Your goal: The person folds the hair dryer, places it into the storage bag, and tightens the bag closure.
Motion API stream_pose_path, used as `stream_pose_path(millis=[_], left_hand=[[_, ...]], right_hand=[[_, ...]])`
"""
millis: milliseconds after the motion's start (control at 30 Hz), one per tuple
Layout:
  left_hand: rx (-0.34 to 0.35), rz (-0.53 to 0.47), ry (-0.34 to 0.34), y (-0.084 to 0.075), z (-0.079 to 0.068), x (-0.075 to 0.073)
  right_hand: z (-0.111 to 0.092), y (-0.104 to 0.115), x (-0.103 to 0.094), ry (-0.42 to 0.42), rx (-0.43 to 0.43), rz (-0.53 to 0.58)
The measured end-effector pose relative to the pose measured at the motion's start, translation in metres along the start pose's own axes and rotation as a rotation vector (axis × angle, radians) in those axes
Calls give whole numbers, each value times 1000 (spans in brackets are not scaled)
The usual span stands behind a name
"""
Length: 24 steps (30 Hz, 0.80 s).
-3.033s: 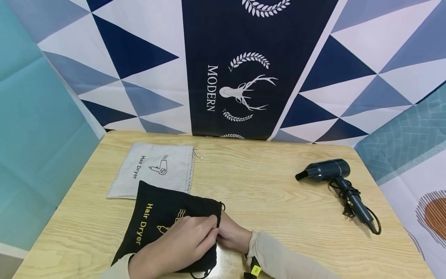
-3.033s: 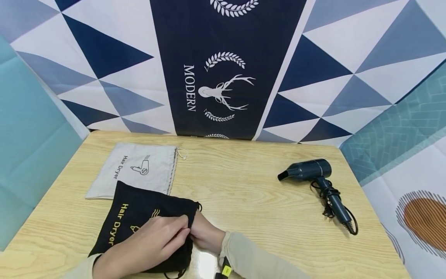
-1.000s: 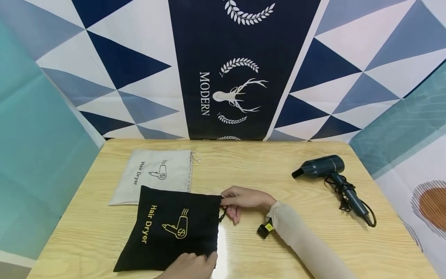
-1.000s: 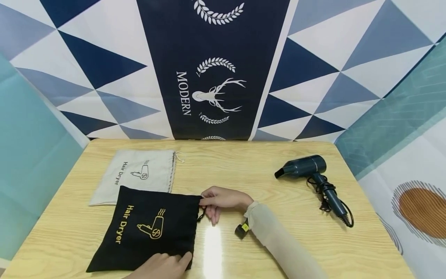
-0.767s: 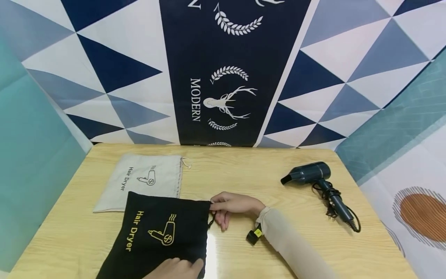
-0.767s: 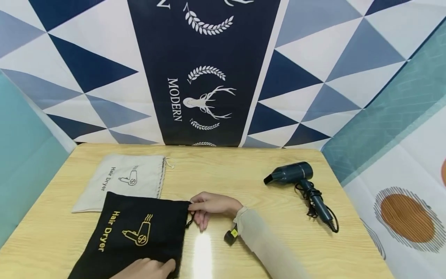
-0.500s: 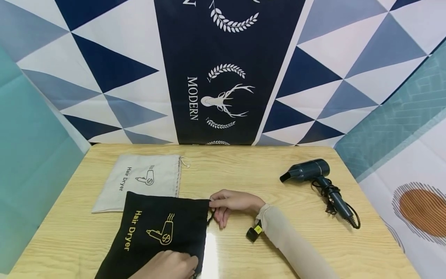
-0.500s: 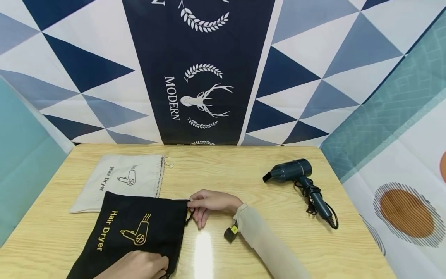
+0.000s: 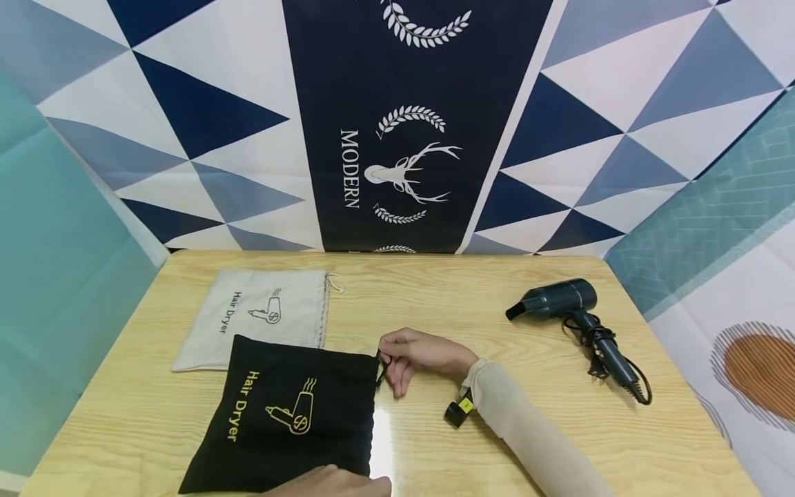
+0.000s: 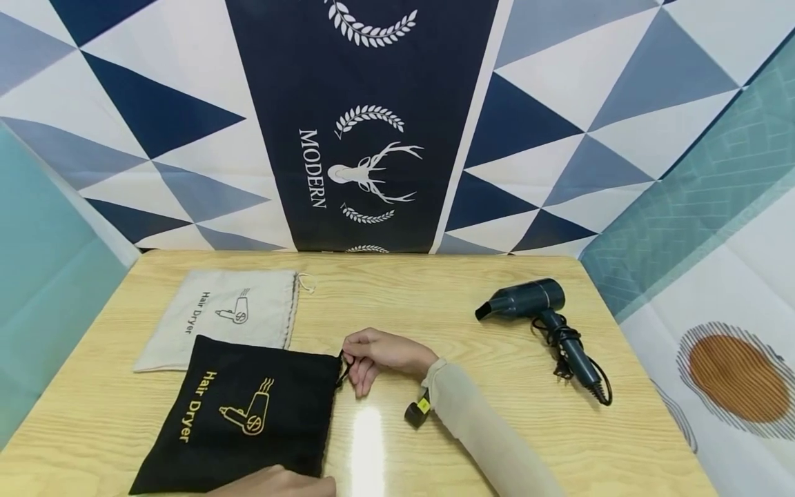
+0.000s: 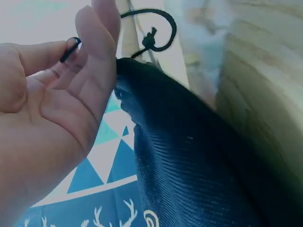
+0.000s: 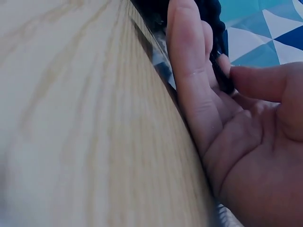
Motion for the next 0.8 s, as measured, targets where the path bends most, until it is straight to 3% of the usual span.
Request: stream_pose_path(millis=[67, 133, 300, 400, 533, 633, 733, 800], left_hand=[[-47, 11, 16, 3, 0, 5], [-62, 48, -40, 3, 0, 2], [-169, 227, -299, 5, -9, -28], [-313, 366, -409, 6, -18, -42], [-608, 567, -446, 11, -27, -39], [-747, 707, -469, 9, -32, -35], [-760, 833, -543, 0, -38, -40], [-756, 848, -552, -1, -41, -42]], right_hand=[[1, 2, -1, -19, -10, 17], [3, 3, -2, -51, -26, 41], [6, 9, -8, -165, -91, 86], [7, 11, -10, -225, -123, 98], [9, 13, -12, -267, -139, 109], [11, 15, -14, -287, -136, 123], [13, 17, -16, -290, -132, 121], [16, 19, -16, -285, -126, 113]])
Point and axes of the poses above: each hand's wrist, its own z-axis towards the middle knuckle, its own x-axis out of the palm, y = z × x, the point moved 6 cm from there along z, towards the middle knuckle, and after that the axes turned 5 degrees about z, right-handed, at the moved point
